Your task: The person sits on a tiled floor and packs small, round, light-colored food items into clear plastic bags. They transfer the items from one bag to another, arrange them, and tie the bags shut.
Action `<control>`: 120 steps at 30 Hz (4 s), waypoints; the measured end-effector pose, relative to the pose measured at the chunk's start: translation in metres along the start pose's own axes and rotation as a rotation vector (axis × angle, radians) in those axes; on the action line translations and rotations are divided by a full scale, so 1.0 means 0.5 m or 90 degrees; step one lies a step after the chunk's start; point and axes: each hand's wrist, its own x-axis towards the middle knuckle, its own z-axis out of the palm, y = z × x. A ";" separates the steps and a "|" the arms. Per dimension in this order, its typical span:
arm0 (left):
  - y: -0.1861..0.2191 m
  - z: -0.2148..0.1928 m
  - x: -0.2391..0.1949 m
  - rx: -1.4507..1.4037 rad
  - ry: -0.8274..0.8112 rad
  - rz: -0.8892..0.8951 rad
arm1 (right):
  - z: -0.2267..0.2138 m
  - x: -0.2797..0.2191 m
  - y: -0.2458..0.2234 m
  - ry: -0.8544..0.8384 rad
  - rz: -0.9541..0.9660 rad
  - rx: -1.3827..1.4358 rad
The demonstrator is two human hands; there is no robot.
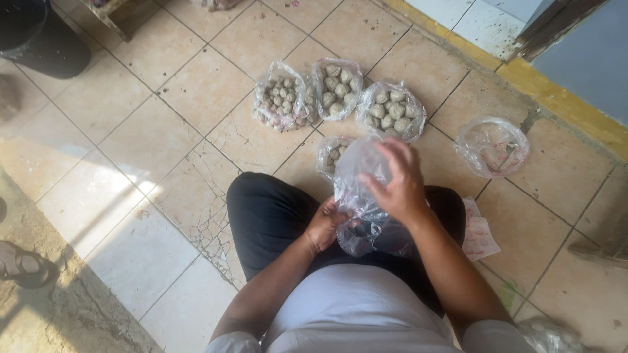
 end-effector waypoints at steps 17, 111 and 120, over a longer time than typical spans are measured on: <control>0.112 -0.104 0.095 0.183 0.118 0.019 | 0.222 -0.295 0.266 0.074 0.757 0.859; 0.179 0.128 -0.132 0.578 -0.287 -0.019 | 0.294 -0.078 0.039 -0.054 0.051 0.190; 0.216 -0.021 -0.037 0.395 0.079 0.121 | 0.212 -0.087 -0.023 -0.257 -0.026 0.429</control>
